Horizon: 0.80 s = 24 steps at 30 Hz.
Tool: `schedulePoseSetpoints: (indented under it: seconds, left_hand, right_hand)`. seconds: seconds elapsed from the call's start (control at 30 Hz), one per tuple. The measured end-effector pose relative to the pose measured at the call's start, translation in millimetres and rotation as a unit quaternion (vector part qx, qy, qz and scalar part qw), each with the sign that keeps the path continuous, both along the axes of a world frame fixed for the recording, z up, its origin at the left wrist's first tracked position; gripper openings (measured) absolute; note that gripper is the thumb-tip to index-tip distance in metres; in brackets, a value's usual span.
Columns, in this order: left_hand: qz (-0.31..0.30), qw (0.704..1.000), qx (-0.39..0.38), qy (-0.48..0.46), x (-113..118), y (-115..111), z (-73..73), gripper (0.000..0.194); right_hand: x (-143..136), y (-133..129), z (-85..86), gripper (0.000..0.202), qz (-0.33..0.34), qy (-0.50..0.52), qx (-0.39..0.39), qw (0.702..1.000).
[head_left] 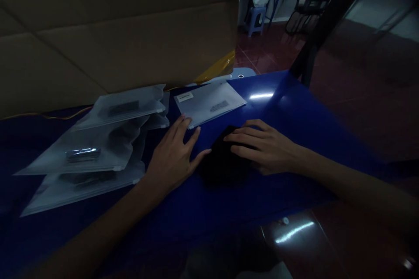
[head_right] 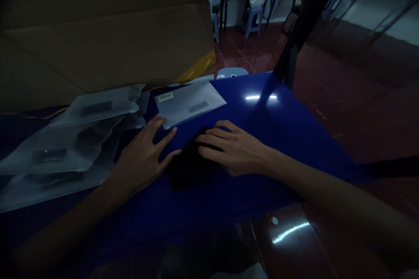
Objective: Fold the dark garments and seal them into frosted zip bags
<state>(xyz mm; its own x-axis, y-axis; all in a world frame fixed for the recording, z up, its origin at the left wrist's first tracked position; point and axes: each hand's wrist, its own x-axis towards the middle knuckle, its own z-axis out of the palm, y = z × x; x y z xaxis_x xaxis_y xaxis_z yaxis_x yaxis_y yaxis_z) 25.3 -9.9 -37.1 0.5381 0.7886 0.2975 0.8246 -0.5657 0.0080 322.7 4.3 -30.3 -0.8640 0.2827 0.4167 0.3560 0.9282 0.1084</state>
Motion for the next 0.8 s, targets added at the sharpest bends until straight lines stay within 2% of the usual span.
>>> schedulePoseSetpoints:
  seconds: [0.07, 0.17, 0.33, 0.4, 0.6, 0.8]
  left_hand:
    - [-0.018, 1.0, -0.007, -0.015, -0.3, 1.6, 0.2, 0.064]
    - [-0.022, 0.998, -0.043, -0.036, -1.9, 6.2, -0.7, 0.065]
    - [-0.014, 0.994, -0.1, -0.048, -3.4, 7.0, -0.2, 0.067]
    - [-0.02, 0.996, -0.076, -0.047, -2.9, 3.2, 1.9, 0.063]
    - [-0.035, 0.996, 0.072, -0.043, -1.1, -5.9, 5.6, 0.04]
    - [-0.018, 0.998, 0.034, -0.039, -6.7, 2.5, -2.5, 0.045]
  right_hand:
    - [1.1, 0.0, 0.4, 0.04, 0.009, -0.009, -0.024, 1.0]
    - [1.1, -0.6, 0.9, 0.045, 0.027, -0.007, -0.051, 0.998]
    - [2.0, 0.3, 1.5, 0.04, 0.027, -0.003, -0.023, 0.999]
    - [3.3, 1.3, 2.3, 0.036, 0.028, -0.006, 0.001, 1.0]
    - [6.2, 1.7, 4.0, 0.028, 0.047, 0.016, 0.028, 0.998]
    - [2.0, -1.4, 8.3, 0.021, 0.07, 0.059, 0.058, 0.994]
